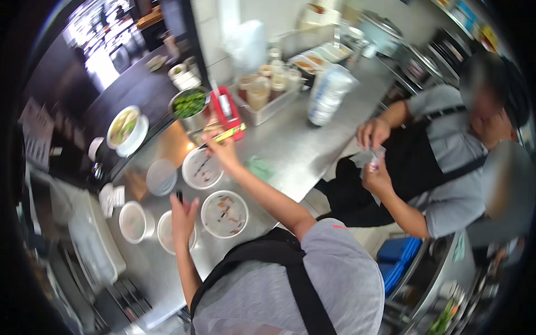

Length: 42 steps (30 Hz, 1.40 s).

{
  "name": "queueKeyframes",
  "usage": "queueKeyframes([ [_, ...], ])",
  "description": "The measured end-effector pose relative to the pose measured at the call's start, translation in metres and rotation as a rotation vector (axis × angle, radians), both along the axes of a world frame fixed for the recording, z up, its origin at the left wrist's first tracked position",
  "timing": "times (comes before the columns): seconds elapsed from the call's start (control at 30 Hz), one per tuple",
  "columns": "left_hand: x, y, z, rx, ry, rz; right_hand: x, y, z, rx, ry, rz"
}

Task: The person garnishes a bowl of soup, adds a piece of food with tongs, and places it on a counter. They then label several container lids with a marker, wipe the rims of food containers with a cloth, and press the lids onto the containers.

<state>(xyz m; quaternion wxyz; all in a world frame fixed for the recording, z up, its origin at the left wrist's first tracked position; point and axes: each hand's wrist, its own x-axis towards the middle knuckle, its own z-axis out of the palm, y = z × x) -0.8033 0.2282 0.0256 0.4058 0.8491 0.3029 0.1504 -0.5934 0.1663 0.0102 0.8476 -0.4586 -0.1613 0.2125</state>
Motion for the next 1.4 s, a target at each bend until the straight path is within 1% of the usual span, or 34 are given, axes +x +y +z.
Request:
queueKeyframes([
  [0.03, -0.013, -0.008, -0.001, 0.078, 0.095, -0.073, -0.003, -0.008, 0.005, 0.028, 0.004, -0.020],
  [0.1, -0.033, -0.024, -0.015, -0.096, 0.189, -0.147, -0.004, -0.025, 0.013, 0.021, 0.004, -0.018],
  [0.17, -0.040, -0.035, -0.040, -0.162, 0.131, -0.163, -0.003, -0.042, 0.013, -0.057, 0.017, -0.094],
  [0.2, -0.049, -0.042, -0.054, -0.197, 0.105, -0.147, -0.002, -0.048, 0.013, -0.040, 0.030, -0.118],
  [0.27, -0.052, -0.048, -0.067, -0.275, 0.013, -0.111, -0.001, -0.064, 0.015, -0.014, 0.044, -0.128],
  [0.3, -0.049, -0.049, -0.066, -0.311, -0.039, -0.096, -0.002, -0.072, 0.016, -0.003, 0.045, -0.119],
  [0.37, -0.043, -0.056, -0.046, -0.502, -0.079, -0.027, -0.010, -0.080, 0.023, 0.015, 0.078, -0.119],
  [0.43, -0.040, -0.058, -0.050, -0.561, -0.115, -0.015, -0.014, -0.083, 0.020, 0.021, 0.067, -0.102],
  [0.53, -0.043, -0.057, -0.042, -0.409, -0.020, -0.114, -0.020, -0.080, 0.022, 0.035, 0.023, -0.009],
  [0.6, -0.059, -0.046, -0.030, -0.270, -0.170, -0.015, -0.030, -0.073, 0.028, 0.037, 0.033, 0.044],
  [0.63, -0.064, -0.042, -0.014, -0.201, -0.239, 0.029, -0.037, -0.067, 0.031, 0.042, 0.034, 0.085],
  [0.67, -0.073, -0.035, 0.006, -0.219, -0.254, 0.215, -0.045, -0.062, 0.033, 0.045, 0.036, 0.120],
  [0.7, -0.085, -0.022, 0.010, -0.100, -0.240, 0.332, -0.052, -0.056, 0.033, 0.049, 0.038, 0.152],
  [0.73, -0.104, -0.005, -0.001, 0.072, -0.171, 0.385, -0.060, -0.047, 0.031, 0.018, 0.012, 0.164],
  [0.8, -0.140, 0.024, -0.036, 0.420, -0.007, 0.470, -0.081, -0.034, 0.031, 0.007, 0.071, 0.265],
  [0.9, -0.164, 0.026, -0.053, -0.405, -0.186, 0.596, -0.115, -0.006, 0.028, -0.026, 0.103, 0.432],
  [0.93, -0.165, 0.024, -0.060, -0.628, -0.339, 0.588, -0.128, 0.005, 0.022, -0.041, 0.063, 0.485],
  [1.03, -0.159, 0.014, -0.083, -0.737, -0.480, 0.558, -0.165, 0.036, 0.002, -0.141, -0.035, 0.685],
  [1.07, -0.157, 0.011, -0.091, -0.747, -0.494, 0.571, -0.175, 0.044, -0.006, -0.145, -0.112, 0.728],
  [1.13, -0.154, 0.002, -0.084, -0.793, -0.498, 0.588, -0.189, 0.057, -0.020, -0.149, -0.267, 0.813],
  [1.23, -0.153, -0.009, -0.081, -0.864, -0.538, 0.625, -0.192, 0.063, -0.033, -0.335, -0.398, 0.892],
  [1.33, -0.153, -0.013, -0.081, -0.890, -0.603, 0.631, -0.191, 0.061, -0.045, -0.284, -0.595, 0.817],
  [1.4, -0.153, -0.014, -0.082, -0.907, -0.615, 0.646, -0.190, 0.058, -0.049, -0.278, -0.644, 0.803],
])
